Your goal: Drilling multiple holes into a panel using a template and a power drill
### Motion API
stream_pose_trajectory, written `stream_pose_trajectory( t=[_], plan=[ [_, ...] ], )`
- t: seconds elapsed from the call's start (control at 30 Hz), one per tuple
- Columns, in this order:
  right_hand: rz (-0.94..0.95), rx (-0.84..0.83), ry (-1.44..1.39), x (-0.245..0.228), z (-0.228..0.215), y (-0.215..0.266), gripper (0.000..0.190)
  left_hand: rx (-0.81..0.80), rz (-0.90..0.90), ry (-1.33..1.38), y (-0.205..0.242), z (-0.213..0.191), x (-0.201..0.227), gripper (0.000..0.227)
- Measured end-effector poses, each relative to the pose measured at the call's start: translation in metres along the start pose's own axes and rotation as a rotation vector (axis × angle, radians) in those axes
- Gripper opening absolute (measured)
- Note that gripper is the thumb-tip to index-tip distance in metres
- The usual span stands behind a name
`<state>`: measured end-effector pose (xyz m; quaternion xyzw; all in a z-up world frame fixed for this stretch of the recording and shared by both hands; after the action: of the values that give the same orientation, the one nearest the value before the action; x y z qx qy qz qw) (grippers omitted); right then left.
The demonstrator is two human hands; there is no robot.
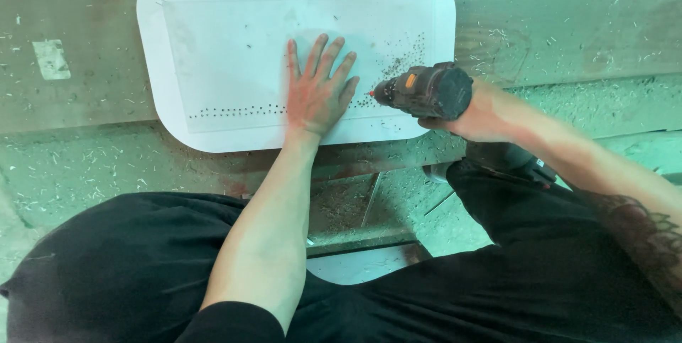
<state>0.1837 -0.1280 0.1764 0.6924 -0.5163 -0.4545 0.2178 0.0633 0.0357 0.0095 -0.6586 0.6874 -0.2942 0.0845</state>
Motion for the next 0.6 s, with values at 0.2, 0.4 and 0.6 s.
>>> stream_pose_trajectory(
  t=[0.2, 0.4, 0.6],
  plan=[
    [0.007, -0.004, 0.007, 0.000, -0.001, -0.003, 0.029, -0.014, -0.013, 0.012, 0.001, 0.003, 0.000, 0.036],
    [0.013, -0.007, 0.002, 0.019, -0.008, -0.018, 0.027, -0.021, -0.016, 0.003, 0.001, 0.002, -0.001, 0.037],
    [0.022, -0.007, -0.006, 0.148, -0.022, -0.083, 0.026, -0.017, -0.011, 0.002, 0.001, 0.002, 0.000, 0.036]
  ],
)
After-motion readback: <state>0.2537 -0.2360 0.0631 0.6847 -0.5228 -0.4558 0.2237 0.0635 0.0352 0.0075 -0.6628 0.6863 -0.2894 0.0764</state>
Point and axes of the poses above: each hand's wrist, its own y-axis away from the middle knuckle, its own z-axis out of the palm, x = y × z, the point moved 5 cm from there along -y, towards the middle knuckle, and after that the axes turned 9 degrees about z, right-handed, at the moved point
